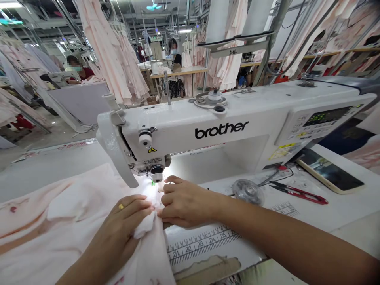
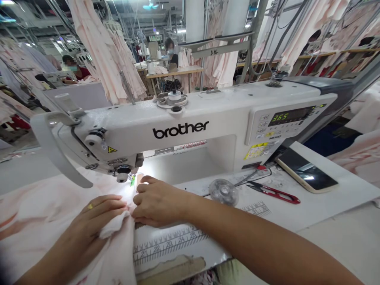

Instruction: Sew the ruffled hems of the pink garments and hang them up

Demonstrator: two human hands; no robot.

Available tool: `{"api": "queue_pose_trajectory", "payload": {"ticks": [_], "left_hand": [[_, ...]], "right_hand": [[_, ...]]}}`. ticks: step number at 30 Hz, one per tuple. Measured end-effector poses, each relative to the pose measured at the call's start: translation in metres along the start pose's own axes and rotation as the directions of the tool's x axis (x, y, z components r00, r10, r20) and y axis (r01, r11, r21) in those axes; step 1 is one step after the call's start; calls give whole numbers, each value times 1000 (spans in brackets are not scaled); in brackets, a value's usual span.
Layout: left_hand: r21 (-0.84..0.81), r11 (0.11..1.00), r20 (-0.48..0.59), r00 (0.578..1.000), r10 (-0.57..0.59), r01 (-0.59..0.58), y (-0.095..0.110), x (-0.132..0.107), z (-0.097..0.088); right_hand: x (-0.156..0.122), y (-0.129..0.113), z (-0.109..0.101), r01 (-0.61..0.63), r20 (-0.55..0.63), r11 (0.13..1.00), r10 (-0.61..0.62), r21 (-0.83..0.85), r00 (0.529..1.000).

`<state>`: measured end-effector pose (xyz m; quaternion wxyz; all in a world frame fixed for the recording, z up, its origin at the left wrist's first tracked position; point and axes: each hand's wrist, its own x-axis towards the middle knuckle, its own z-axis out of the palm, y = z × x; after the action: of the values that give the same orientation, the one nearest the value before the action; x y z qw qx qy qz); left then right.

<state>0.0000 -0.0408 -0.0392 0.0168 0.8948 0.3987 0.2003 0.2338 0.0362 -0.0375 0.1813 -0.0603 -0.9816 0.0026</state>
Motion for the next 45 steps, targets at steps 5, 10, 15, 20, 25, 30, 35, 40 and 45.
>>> {"api": "queue_pose_trajectory", "payload": {"ticks": [5, 10, 15, 20, 25, 30, 35, 40, 45], "left_hand": [[-215, 943, 121, 965, -233, 255, 1, 4, -3], [-209, 954, 160, 970, -184, 216, 1, 3, -5], [-58, 998, 128, 992, -16, 24, -4, -6, -4], [-16, 999, 77, 996, 35, -34, -1, -12, -1], [5, 999, 125, 991, 39, -40, 1, -9, 1], [-41, 999, 150, 988, -18, 25, -8, 8, -1], [-76, 993, 209, 975, -70, 87, -19, 21, -4], [-70, 989, 216, 970, -112, 130, -31, 24, 0], [-48, 983, 240, 957, -161, 178, -39, 28, 3]], "right_hand": [[0, 0, -3, -13, 28, 1000, 13, 24, 1000], [-1, 1, -1, -15, 21, 999, 14, 37, 1000], [0, 2, 3, -128, -47, 990, 130, 52, 990], [0, 0, 3, -165, 10, 978, 165, 129, 986], [1, -1, 5, -215, 14, 963, 215, 165, 976], [6, -1, 6, -332, 14, 935, 333, 124, 943], [6, -1, 5, -443, 54, 892, 439, 91, 897], [5, 1, 4, -486, 79, 865, 479, 128, 874], [3, 2, 4, -483, 82, 864, 476, 141, 876]]}}
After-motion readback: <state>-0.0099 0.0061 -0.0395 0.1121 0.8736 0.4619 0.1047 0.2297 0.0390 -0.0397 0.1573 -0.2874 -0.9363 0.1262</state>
